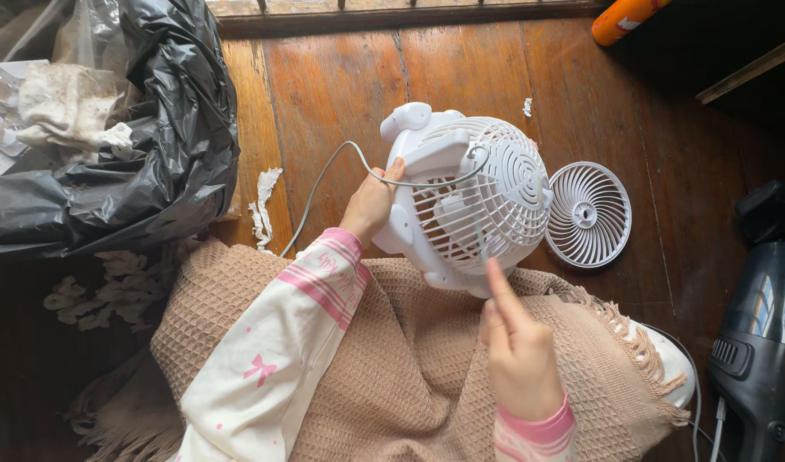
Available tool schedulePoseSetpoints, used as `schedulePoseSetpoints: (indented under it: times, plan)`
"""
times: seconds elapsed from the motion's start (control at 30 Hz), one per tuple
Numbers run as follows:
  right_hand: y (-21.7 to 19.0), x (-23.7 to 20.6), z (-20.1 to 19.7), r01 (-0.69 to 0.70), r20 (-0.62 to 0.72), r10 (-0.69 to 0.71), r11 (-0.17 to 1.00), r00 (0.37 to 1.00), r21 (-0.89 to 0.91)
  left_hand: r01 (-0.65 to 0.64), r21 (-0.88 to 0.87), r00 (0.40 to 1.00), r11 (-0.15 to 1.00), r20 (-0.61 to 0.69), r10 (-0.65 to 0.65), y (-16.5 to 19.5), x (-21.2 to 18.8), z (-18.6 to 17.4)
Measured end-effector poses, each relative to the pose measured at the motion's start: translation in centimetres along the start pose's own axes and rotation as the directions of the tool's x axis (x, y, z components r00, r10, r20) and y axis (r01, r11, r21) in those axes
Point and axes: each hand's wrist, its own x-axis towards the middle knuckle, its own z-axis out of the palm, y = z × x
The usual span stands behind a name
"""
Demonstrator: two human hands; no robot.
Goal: The person services a small pink desk fan on the floor. They use a black hand tool to pry around and detach the front grille, reach inside to reposition the blades, then align and press the grille back onto the fan body and adjust the rear cover.
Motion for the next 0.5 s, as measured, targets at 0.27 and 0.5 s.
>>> schedulePoseSetpoints:
  times: [0.27,0.5]
  plan:
    - [-0.3,1.2,1.9,-0.023,0.08,0.018,0.998,0.997,0.062,0.012,0.068,1.0,0.998,-0.009,-0.012,0.6,-0.6,-0.1]
    - [0.1,1.1,0.4,0.001,-0.026,0.004,0.985,1.0,0.171,0.062,0.048,0.998,0.997,0.01,-0.062,0.7,-0.9,-0.1]
